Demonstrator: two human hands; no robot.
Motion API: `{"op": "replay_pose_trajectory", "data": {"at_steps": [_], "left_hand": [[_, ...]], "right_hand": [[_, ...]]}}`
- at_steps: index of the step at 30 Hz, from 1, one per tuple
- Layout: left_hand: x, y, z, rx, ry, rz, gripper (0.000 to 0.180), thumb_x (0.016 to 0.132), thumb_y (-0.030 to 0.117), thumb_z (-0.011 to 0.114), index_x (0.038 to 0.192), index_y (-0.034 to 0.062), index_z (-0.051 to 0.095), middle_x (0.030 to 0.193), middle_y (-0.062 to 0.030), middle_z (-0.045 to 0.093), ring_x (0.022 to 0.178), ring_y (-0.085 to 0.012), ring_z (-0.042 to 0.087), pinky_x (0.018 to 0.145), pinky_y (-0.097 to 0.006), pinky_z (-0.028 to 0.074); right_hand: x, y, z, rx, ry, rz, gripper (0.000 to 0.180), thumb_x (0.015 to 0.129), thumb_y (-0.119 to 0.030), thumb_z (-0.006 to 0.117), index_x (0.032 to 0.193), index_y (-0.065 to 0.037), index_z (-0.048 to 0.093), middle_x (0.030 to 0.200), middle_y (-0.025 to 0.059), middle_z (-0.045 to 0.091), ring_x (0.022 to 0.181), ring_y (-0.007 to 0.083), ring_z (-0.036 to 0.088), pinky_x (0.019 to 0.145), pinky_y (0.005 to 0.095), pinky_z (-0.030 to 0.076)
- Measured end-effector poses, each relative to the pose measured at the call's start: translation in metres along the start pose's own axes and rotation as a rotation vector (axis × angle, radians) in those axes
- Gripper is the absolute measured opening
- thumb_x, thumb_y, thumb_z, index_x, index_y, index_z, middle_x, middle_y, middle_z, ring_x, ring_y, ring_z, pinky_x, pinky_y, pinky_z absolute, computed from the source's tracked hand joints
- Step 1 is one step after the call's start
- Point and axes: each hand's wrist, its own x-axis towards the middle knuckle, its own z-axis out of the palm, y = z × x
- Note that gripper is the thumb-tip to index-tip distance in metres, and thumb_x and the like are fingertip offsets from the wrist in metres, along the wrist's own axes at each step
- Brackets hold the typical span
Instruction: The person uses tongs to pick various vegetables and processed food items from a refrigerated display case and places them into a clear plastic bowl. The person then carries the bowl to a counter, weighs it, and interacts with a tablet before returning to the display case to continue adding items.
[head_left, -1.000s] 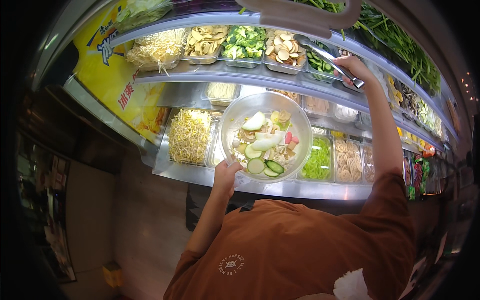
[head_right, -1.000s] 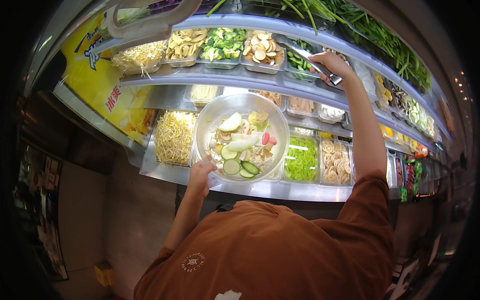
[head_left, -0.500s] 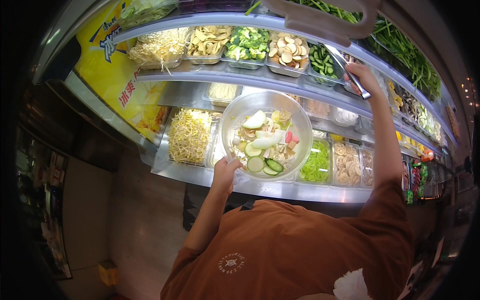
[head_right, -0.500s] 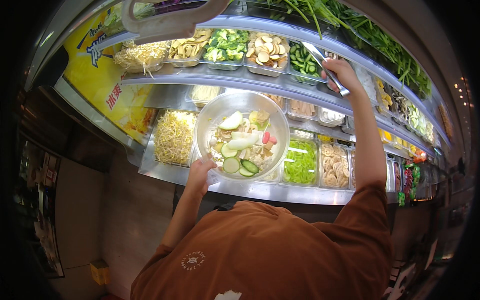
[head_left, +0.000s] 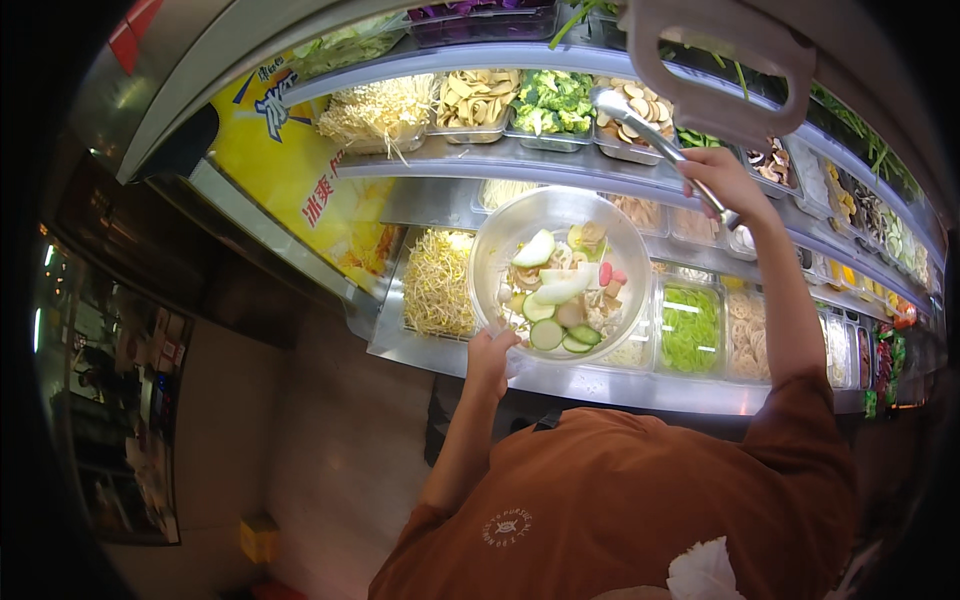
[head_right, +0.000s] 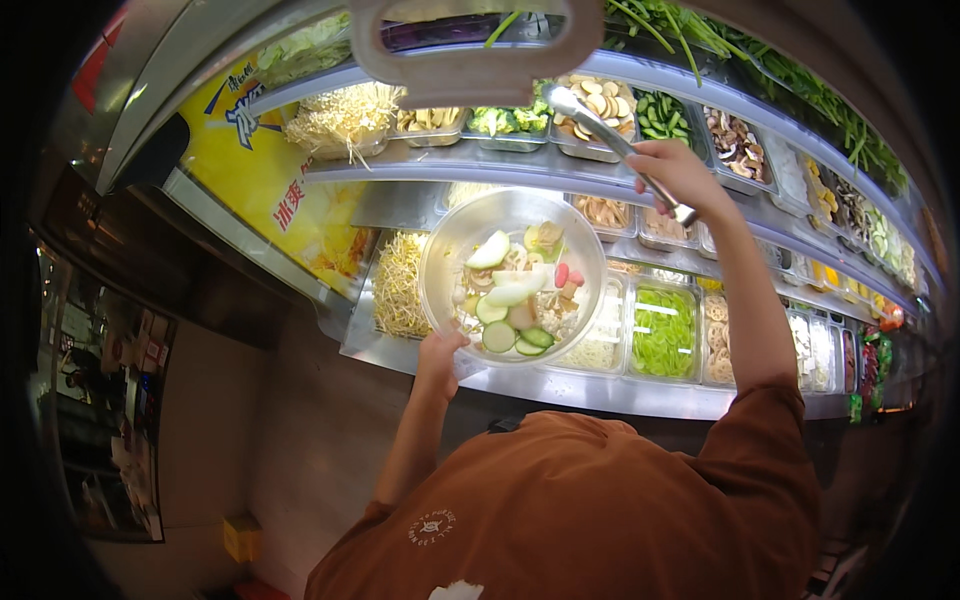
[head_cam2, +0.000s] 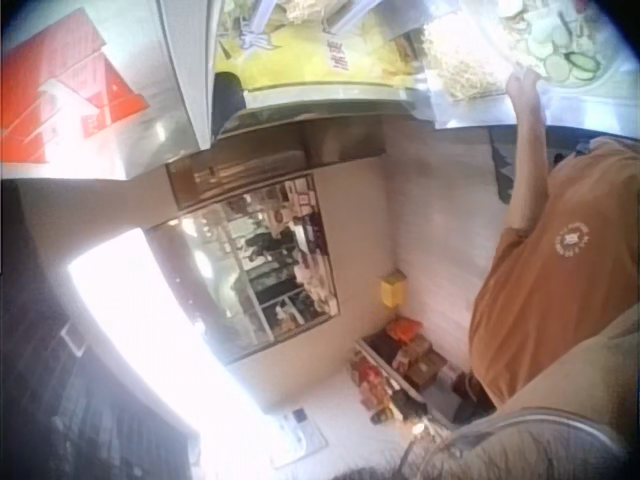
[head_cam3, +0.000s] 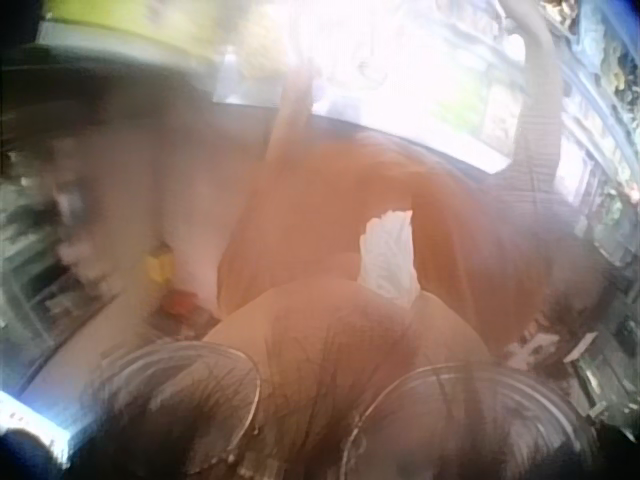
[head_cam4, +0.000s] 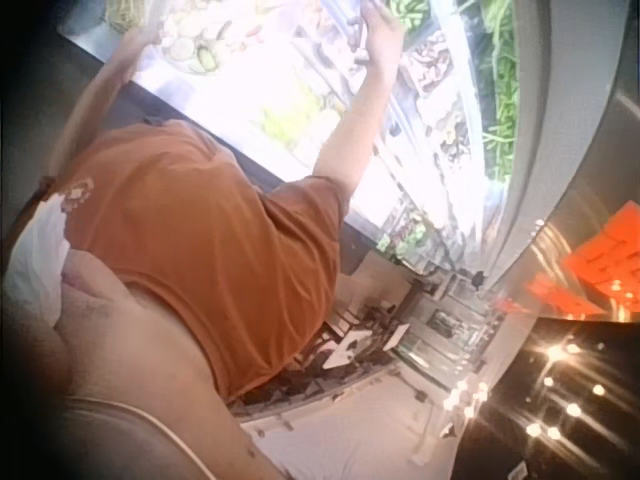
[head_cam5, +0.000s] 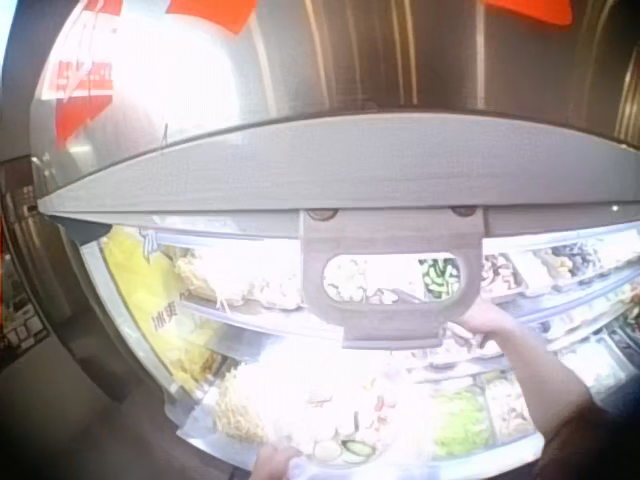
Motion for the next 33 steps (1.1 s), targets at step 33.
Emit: {"op": "replay_pose_trajectory", "data": {"at_steps": [33], "left_hand": [[0.09, 0.086, -0.096, 0.085, -0.046, 0.058, 0.026, 0.086, 0.001, 0.063, 0.11, -0.0045, 0.067, 0.102, -0.0091, 0.069, 0.092, -0.019, 0.065, 0.083, -0.035, 0.054]], "right_hand": [[-0.04, -0.012, 0.125, 0.005, 0.065, 0.153, 0.045, 0.101, -0.013, 0.062, 0.145, -0.003, 0.056, 0.075, 0.0, 0.061, 0.041, 0.0061, 0.049, 0.037, 0.0225, 0.038]]}}
